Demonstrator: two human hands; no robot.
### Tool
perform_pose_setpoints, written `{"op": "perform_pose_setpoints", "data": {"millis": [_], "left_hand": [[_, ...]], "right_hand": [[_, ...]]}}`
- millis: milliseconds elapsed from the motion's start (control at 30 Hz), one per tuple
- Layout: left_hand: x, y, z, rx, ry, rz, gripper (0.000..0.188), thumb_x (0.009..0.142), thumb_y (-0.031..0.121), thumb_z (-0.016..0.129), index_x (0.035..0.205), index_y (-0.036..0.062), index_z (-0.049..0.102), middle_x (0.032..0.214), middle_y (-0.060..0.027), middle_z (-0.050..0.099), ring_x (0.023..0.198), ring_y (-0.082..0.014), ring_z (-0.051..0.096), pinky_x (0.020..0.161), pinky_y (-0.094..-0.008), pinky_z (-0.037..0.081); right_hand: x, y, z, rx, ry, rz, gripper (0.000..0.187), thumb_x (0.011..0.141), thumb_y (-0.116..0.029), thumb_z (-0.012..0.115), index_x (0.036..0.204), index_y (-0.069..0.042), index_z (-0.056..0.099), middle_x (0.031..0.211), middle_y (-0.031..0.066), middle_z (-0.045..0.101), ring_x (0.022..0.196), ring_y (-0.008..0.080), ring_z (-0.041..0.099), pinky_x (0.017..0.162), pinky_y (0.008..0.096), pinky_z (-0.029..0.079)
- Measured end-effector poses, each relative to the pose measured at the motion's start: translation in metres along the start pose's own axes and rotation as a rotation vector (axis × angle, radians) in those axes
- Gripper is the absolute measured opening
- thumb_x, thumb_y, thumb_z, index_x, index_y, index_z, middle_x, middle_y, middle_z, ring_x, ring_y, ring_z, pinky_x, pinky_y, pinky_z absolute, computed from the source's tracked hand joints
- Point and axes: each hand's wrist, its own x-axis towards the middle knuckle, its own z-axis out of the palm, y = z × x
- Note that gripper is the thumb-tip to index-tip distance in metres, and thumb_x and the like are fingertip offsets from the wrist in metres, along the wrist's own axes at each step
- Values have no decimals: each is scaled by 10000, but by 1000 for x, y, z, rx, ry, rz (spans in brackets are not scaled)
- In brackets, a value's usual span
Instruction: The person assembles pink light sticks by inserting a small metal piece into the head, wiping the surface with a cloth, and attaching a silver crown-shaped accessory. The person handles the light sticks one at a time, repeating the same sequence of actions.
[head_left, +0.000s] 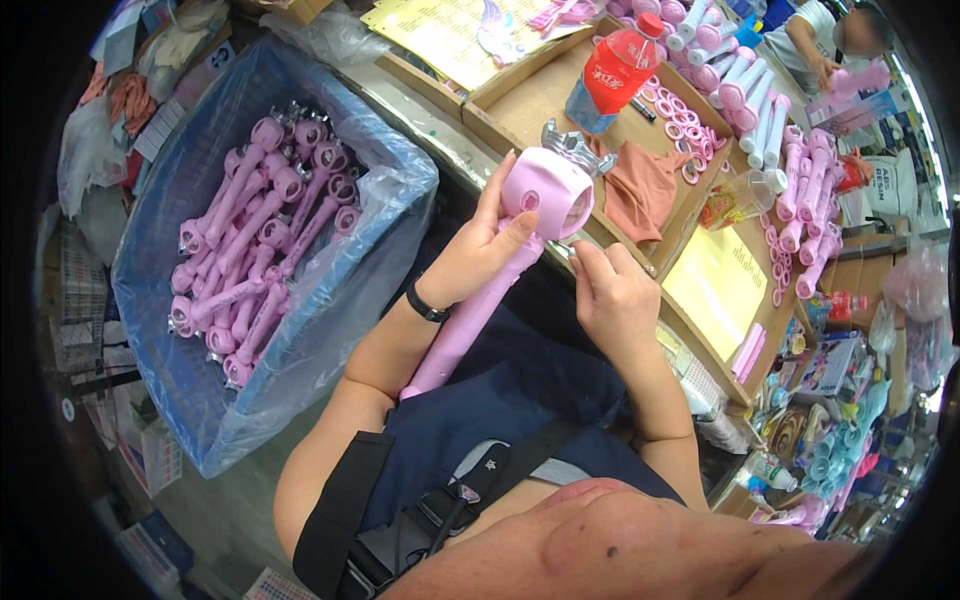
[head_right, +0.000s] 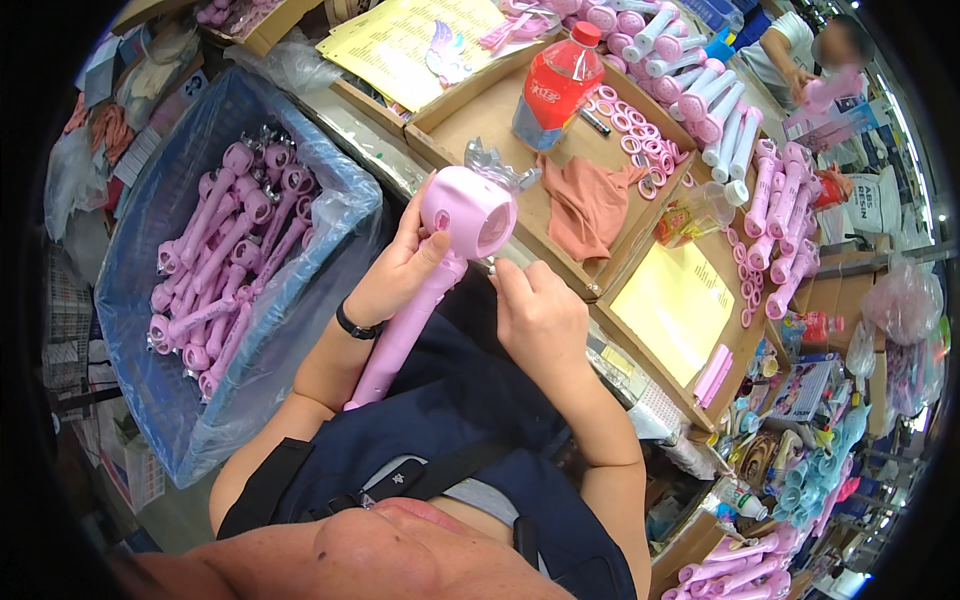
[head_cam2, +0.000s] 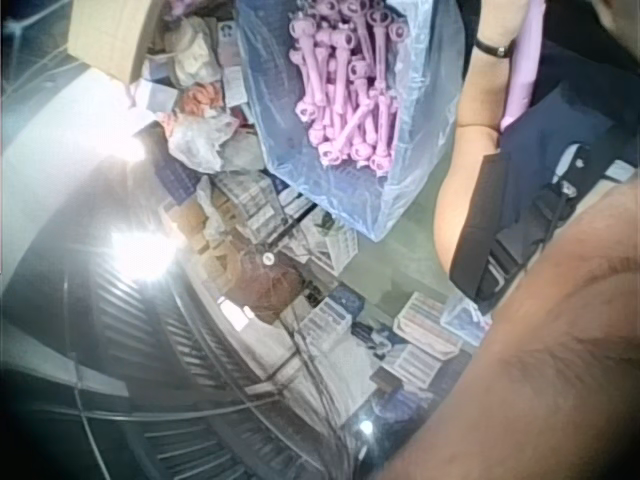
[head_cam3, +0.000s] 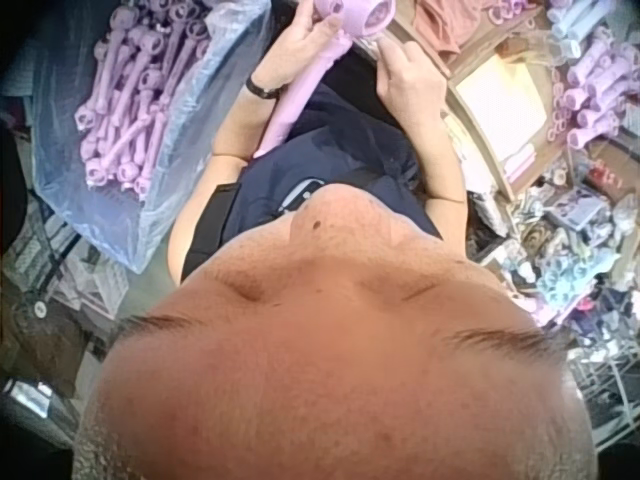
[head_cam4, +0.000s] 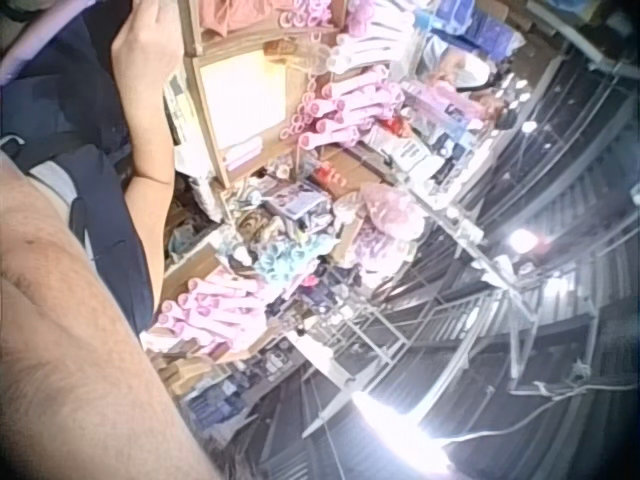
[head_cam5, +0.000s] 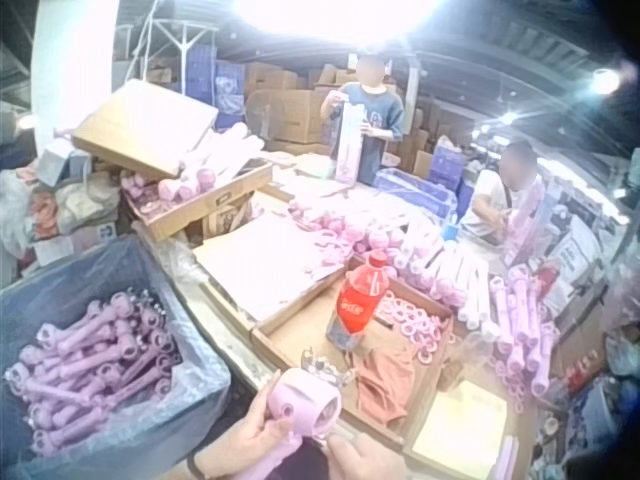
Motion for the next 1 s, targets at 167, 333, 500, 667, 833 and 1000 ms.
{"op": "perform_pose_setpoints", "data": {"millis": [167,333,500,667,833,1000], "left_hand": [[-1,-4,0,114,28,27,820,962,359,544,1491,-3,32,1469,-210,286,1291,-245,393,1059,-318,318],[-1,-6,1,136,18,69,884,926,344,607,1484,-22,28,1484,-229,260,1326,-266,365,1071,-325,305],[-2,-7,3,156,19,57,937,879,276,675,1485,-19,24,1444,-209,325,1299,-247,388,1059,-324,322],[-4,-7,6,205,53,62,928,875,172,684,1496,8,14,1405,-168,367,1263,-198,401,1043,-318,338],[-7,-6,7,299,65,113,927,869,172,689,1494,2,25,1383,-181,395,1241,-201,430,1024,-318,361],[-6,-5,6,275,90,62,925,866,173,690,1494,3,32,1357,-188,430,1211,-203,465,1006,-313,378]], "right_hand": [[-8,-4,12,-53,27,46,139,818,-98,669,950,-79,628,687,70,483,580,247,553,507,361,440],[-8,-2,12,19,13,59,167,805,-121,671,958,-79,618,670,76,466,541,249,534,475,365,425],[-15,-12,15,-68,-15,127,147,813,-126,667,943,-75,622,661,89,485,550,258,549,480,370,434],[-10,0,15,227,-75,185,134,857,-150,642,933,-40,631,724,97,573,629,294,594,521,358,462],[0,21,13,733,-365,522,136,871,-151,634,941,-35,645,767,125,612,686,301,611,590,368,481],[-23,-5,30,65,45,137,125,834,-116,660,947,-64,644,675,92,517,548,286,545,479,376,434]]}}
